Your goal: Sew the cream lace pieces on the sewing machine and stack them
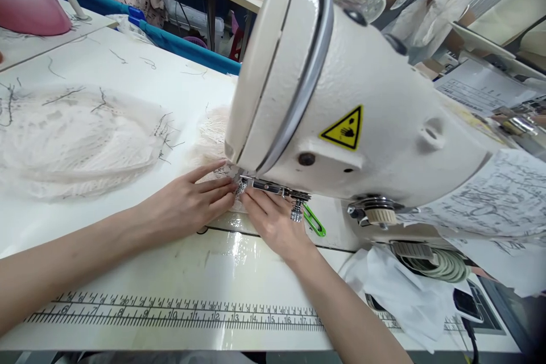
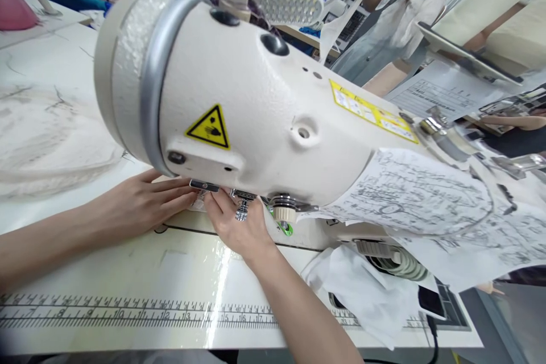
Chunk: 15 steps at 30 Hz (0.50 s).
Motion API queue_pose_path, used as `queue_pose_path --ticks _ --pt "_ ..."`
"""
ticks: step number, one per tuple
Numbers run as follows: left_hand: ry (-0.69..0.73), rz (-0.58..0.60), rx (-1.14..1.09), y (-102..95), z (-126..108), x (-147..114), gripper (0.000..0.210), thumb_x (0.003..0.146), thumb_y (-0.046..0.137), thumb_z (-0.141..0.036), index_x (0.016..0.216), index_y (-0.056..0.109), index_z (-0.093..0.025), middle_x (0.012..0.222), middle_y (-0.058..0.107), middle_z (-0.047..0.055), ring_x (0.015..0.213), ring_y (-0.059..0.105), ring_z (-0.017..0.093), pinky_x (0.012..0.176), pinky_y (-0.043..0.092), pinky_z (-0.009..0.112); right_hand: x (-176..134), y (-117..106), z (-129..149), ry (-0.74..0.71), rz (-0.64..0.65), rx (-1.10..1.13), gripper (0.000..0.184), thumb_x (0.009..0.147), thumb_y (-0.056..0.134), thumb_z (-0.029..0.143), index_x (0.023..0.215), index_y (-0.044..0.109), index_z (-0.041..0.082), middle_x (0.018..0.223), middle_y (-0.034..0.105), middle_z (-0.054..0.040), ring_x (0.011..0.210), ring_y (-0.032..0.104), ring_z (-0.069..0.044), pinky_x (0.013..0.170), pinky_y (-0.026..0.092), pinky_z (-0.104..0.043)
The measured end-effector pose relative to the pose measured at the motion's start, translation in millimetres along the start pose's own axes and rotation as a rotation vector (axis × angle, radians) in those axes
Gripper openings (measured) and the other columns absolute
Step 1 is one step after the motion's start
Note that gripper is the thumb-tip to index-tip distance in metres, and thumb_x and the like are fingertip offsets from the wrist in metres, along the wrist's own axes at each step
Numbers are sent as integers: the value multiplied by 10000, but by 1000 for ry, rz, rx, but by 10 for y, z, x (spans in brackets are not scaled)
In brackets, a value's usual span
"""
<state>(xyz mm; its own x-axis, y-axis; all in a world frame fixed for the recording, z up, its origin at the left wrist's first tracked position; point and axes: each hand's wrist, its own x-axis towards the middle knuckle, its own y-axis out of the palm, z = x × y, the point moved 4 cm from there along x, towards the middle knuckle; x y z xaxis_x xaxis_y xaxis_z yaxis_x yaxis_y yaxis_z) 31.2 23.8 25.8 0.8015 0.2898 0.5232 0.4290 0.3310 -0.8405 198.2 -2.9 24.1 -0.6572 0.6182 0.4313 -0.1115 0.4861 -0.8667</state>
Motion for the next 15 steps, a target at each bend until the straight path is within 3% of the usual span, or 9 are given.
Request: queue_pose_path --ticks 8,12,15 --pt "-56 33 -46 42 26 -50 317 951 399 -67 1078 673 -160 1116 758 86 1177 659 211 1196 315 404 10 48 13 38 3 153 234 928 537 13 1058 658 164 1018 743 -33 950 655 -135 835 464 -264" --pt "-183 55 -72 -24 3 -30 226 932 438 -160 1062 623 -165 1065 750 84 976 690 238 1074 391 460 6 60 14 112 -31 361 133 959 523 132 902 627 192 989 735 -8 920 646 -136 775 451 -271" --pt "-240 81 -192 -42 -15 -39 171 921 440 -174 966 603 -201 853 726 13 740 644 190 936 411 432 0 22 44 115 -41 479 146 935 490 147 832 577 205 840 708 14 880 631 -146 699 401 -279"
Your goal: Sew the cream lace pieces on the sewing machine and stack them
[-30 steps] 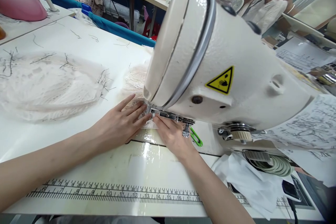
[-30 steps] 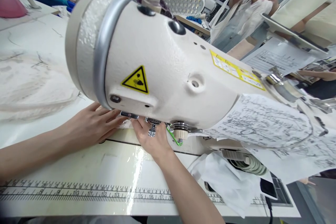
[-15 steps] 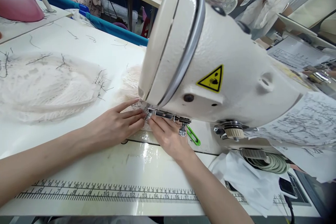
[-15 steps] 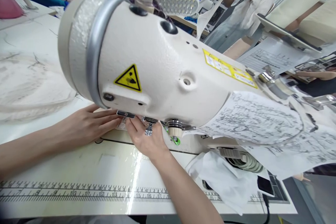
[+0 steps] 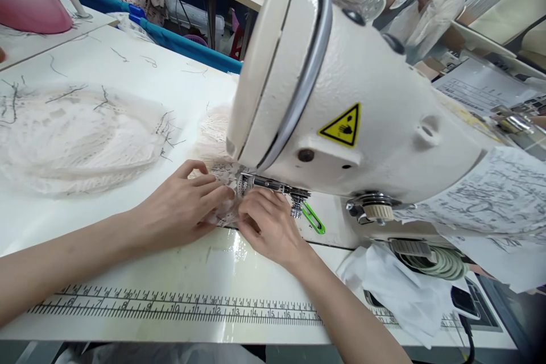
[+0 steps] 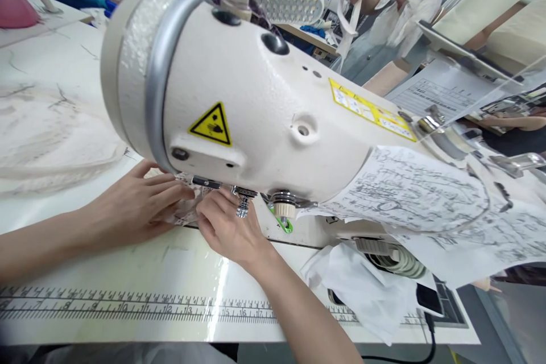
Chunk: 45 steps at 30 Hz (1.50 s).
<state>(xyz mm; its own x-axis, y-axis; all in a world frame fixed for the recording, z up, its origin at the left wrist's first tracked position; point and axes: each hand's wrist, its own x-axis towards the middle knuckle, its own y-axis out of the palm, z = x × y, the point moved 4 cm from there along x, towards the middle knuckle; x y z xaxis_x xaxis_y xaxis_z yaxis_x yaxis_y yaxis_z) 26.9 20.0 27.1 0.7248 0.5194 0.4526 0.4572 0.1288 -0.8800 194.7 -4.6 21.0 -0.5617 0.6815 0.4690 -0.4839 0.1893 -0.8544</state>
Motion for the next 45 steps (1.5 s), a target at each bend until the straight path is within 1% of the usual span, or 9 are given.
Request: queue_pose_path --ticks 6,11,15,18,27,30,33,36,45 --pt "95 -78 -73 -22 -19 -26 218 994 476 -202 811 593 -213 715 656 -43 687 572 150 913 369 398 -9 -36 48 -19 -13 83 145 954 477 134 937 598 213 812 699 29 856 622 -132 719 416 -280" --pt "199 -126 73 -49 -42 -26 278 980 475 -158 731 588 -212 652 552 -44 646 497 144 930 395 385 -52 -68 23 -88 -50 121 203 936 474 114 899 630 239 730 658 45 743 594 -123 791 469 -308" --pt "264 -184 180 -75 -78 -27 317 962 491 -116 663 538 -213 619 480 -47 620 445 140 910 417 363 -52 -86 50 -91 -92 23 54 954 595 244 937 642 227 769 671 34 785 610 -133 790 467 -316" --pt "269 -184 205 -83 -98 -21 314 961 501 -116 664 529 -216 622 470 -50 618 432 137 899 425 357 -11 -70 116 -122 -109 -30 112 955 643 323 915 649 218 823 694 20 871 627 -148 887 475 -338" --pt "341 -186 233 -150 -154 11 339 960 472 -65 665 559 -207 631 553 -34 635 486 143 788 469 338 51 -166 165 -232 -140 40 112 927 642 115 875 700 196 881 759 17 908 680 -117 1022 517 -330" --pt "338 -142 187 -142 -145 13 271 963 502 -100 742 621 -202 772 679 -7 747 608 157 791 504 332 20 -151 145 -236 -138 13 133 935 630 106 903 715 203 886 772 28 902 693 -106 1041 526 -329" --pt "258 -49 72 -83 -73 0 167 959 517 -150 981 682 -165 1071 744 71 1042 676 214 973 516 360 -10 -109 133 -231 -121 -30 146 932 634 98 943 729 209 898 776 30 908 702 -103 1021 539 -308" --pt "179 61 -11 21 14 -49 362 949 506 -221 1281 606 -118 1308 675 130 1252 608 258 1100 467 389 -25 -71 134 -234 -65 -51 167 932 619 69 957 731 189 908 779 12 912 713 -113 981 550 -298" --pt "110 109 50 137 88 -143 504 973 430 -308 1449 522 -168 1406 617 78 1374 512 253 1190 370 399 -3 -66 196 -267 -99 -151 200 961 566 83 890 707 206 885 780 31 846 703 -110 870 579 -270"
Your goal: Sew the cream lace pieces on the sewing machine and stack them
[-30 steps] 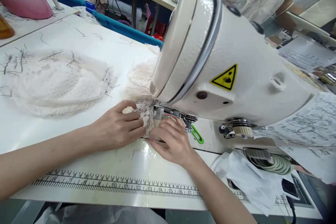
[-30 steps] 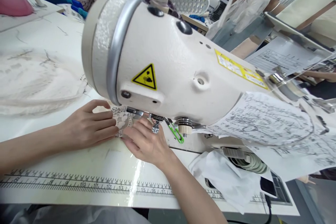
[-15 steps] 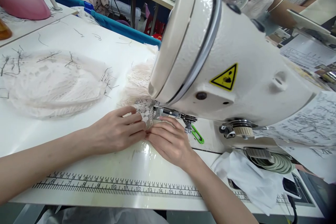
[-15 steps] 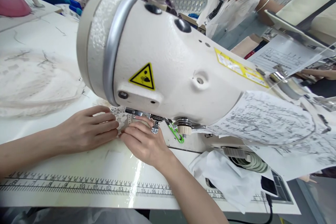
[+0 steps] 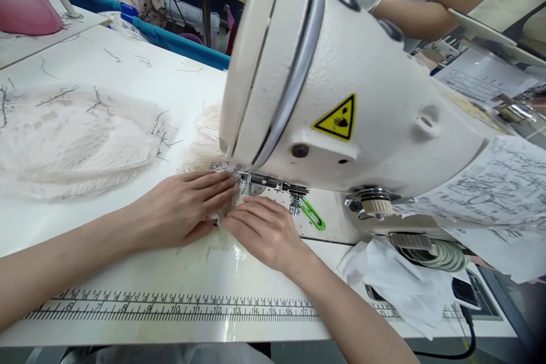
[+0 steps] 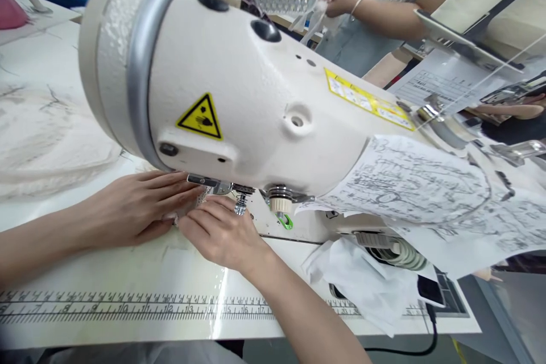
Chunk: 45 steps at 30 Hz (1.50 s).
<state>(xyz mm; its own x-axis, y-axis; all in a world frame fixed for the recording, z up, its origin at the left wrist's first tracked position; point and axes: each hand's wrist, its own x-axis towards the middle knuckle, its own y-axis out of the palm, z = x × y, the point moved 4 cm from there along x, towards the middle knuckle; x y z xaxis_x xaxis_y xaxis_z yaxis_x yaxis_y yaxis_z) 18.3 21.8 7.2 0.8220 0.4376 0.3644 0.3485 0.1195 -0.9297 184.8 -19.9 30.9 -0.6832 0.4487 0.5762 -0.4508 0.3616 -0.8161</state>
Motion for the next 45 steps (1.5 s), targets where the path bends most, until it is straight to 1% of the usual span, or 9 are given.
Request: queue_pose_path --ticks 6,12,18,21,25,31,39,42,45 --pt "66 8 44 -66 45 56 474 961 437 -279 1385 576 -121 1380 632 104 1325 563 254 1185 379 407 38 19 37 -10 1 -12 193 956 562 82 846 680 188 837 762 26 811 684 -106 749 569 -222" --pt "34 8 41 -42 50 50 500 936 445 -264 1407 555 -135 1377 637 97 1375 511 250 1231 306 427 35 18 38 -11 -11 -16 196 944 555 63 849 680 180 826 756 26 789 670 -112 740 560 -230" --pt "9 22 68 -23 40 47 509 936 434 -266 1409 554 -122 1377 638 99 1396 486 257 1246 267 428 20 19 19 -13 -40 -30 184 915 569 39 860 682 173 841 754 22 804 666 -115 782 561 -235" --pt "19 -11 96 -47 22 66 488 938 432 -256 1376 585 -102 1359 650 109 1369 516 268 1230 295 420 6 19 5 -5 -30 -40 200 914 557 30 859 685 173 832 748 22 803 659 -114 790 560 -234" --pt "35 -61 115 -81 -26 104 452 957 432 -255 1319 625 -65 1316 673 138 1292 584 296 1184 359 433 -40 32 -28 29 64 -60 248 948 512 48 908 697 208 865 744 3 868 657 -114 778 545 -211" --pt "-11 -82 169 -53 -74 117 470 983 371 -278 1306 628 -52 1306 675 155 1293 579 310 1161 372 454 -106 40 -89 94 147 -47 252 966 496 83 995 698 230 907 740 -9 959 669 -137 806 556 -227" --pt "-30 -68 199 -37 -101 106 482 960 406 -317 1295 634 -56 1301 670 185 1282 578 333 1147 380 473 -69 -34 -126 91 125 -80 263 942 472 -2 949 664 177 869 723 -5 914 674 -121 864 523 -241" --pt "-29 -54 187 -40 -114 112 471 960 435 -332 1290 639 -65 1273 684 183 1263 589 336 1144 384 481 -62 -57 -155 94 108 -101 256 944 479 3 912 656 184 825 722 15 853 660 -109 839 511 -239" --pt "-46 -64 181 -42 -122 117 460 978 416 -329 1290 638 -73 1266 687 176 1267 584 328 1156 371 485 -65 -76 -176 98 106 -135 252 930 495 -6 937 659 184 837 728 17 824 647 -101 756 483 -231"
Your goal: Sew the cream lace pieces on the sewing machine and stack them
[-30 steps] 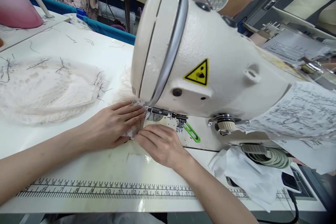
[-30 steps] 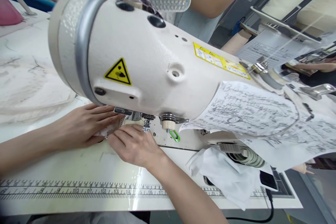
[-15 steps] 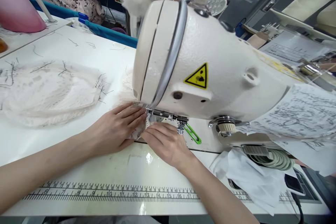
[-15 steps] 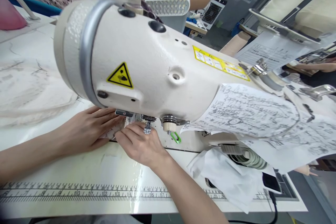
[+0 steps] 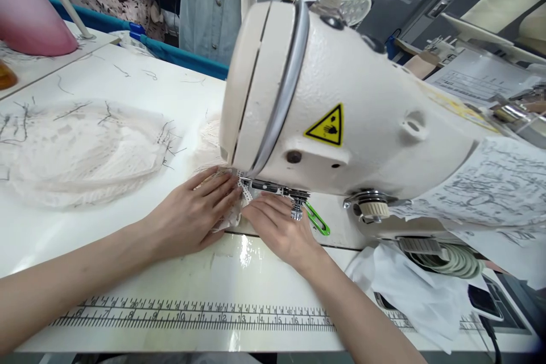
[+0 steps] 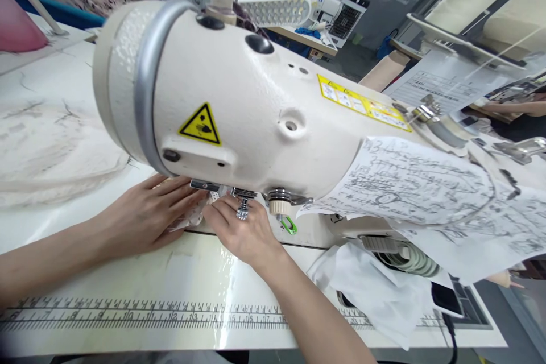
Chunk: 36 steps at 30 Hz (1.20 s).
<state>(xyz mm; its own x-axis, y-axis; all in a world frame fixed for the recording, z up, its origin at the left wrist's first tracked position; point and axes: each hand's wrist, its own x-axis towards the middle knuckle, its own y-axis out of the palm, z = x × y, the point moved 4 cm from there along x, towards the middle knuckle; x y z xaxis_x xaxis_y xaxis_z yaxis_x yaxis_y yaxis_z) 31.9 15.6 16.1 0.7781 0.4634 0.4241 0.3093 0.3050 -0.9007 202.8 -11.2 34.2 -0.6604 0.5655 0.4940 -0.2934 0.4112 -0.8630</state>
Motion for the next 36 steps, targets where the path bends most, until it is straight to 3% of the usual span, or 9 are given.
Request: queue_pose_path --ticks 4,11,16,21,26,36 --pt "-13 -12 4 7 -7 20 439 997 390 -312 1282 640 -91 1256 693 163 1265 586 315 1154 375 485 -11 -23 -10 30 -1 -51 257 917 510 -13 975 659 188 873 737 25 793 632 -87 624 396 -243" --pt "5 -32 21 7 -14 48 425 1017 370 -290 1276 637 -87 1257 694 166 1232 614 314 1145 385 511 -26 -15 -25 130 -2 -80 206 956 526 60 973 661 215 847 755 47 693 613 -87 613 334 -317" --pt "116 -112 -45 -31 -46 12 321 1023 407 -170 1201 671 -129 1242 722 72 1181 659 221 1184 376 418 -30 16 -33 104 13 0 206 957 543 55 978 678 208 957 772 39 801 671 -92 650 422 -277" --pt "106 -102 -80 -27 -11 4 280 1008 439 -125 1132 690 -106 1219 729 97 1174 670 222 1139 450 394 4 80 0 51 -26 185 192 969 547 69 936 698 182 1006 776 3 1034 689 -110 845 534 -235" --pt "107 -83 -67 -79 46 56 307 1036 401 -189 1033 702 -127 1182 744 91 1116 702 213 1085 510 372 19 130 34 88 -42 163 175 967 576 101 942 714 206 990 780 20 1049 692 -108 873 547 -246" --pt "47 -60 -65 -47 96 71 305 1008 374 -117 1014 679 -131 1139 757 105 1168 677 220 1151 447 405 31 179 28 114 -86 147 225 954 553 31 963 700 201 1020 784 37 1022 702 -104 877 527 -226"
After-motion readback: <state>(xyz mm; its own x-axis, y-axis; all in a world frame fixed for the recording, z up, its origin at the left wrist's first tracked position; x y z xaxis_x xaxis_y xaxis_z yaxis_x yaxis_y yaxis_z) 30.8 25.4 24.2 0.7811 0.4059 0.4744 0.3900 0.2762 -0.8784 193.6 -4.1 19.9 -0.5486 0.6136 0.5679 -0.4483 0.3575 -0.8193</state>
